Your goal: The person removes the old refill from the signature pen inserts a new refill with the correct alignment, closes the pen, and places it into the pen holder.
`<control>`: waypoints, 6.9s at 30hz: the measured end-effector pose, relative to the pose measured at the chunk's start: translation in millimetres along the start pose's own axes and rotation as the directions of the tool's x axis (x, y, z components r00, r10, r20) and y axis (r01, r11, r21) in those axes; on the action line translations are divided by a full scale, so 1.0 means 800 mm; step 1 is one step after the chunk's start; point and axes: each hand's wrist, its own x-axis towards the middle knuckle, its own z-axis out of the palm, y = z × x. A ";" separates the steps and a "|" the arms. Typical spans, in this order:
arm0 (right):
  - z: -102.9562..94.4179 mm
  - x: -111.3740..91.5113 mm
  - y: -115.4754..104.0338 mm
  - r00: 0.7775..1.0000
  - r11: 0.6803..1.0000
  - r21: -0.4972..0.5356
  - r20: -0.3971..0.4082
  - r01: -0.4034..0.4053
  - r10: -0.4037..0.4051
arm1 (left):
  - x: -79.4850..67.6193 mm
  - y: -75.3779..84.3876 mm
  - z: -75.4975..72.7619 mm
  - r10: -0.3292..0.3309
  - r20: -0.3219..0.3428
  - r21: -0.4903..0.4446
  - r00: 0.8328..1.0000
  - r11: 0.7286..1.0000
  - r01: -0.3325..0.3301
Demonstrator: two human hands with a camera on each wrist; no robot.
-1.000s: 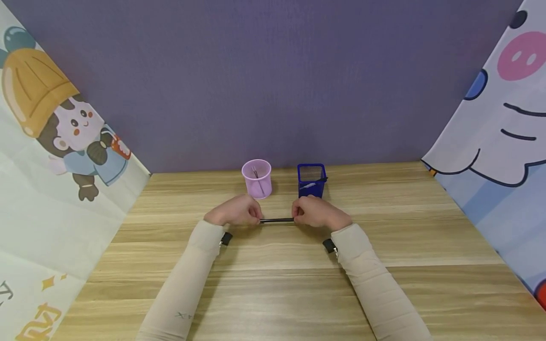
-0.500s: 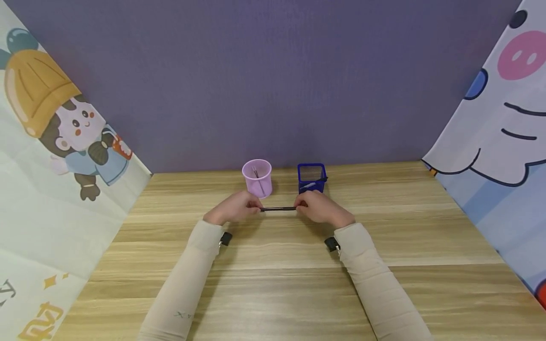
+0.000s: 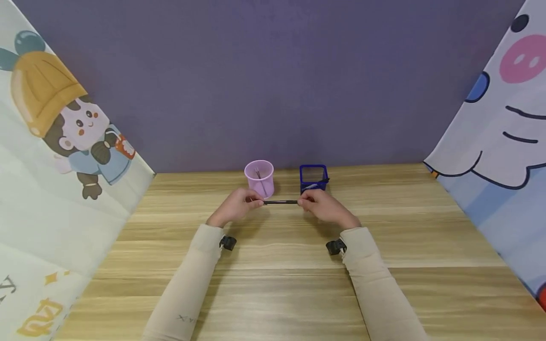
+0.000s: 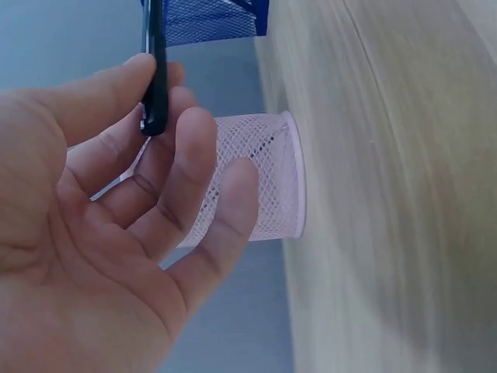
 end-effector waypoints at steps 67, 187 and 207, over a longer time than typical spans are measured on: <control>0.014 0.013 -0.003 0.987 0.995 0.078 -0.152 0.056 -0.043 | -0.005 0.000 -0.006 0.006 -0.080 -0.059 0.997 0.998 -0.011; 0.004 0.004 0.001 0.998 0.998 0.054 -0.043 -0.036 0.038 | -0.007 0.001 -0.008 0.077 -0.035 0.003 0.996 0.997 -0.077; 0.002 0.003 0.001 0.999 0.998 0.062 -0.033 -0.020 0.022 | -0.007 0.002 -0.008 0.091 -0.013 0.021 0.996 0.996 -0.090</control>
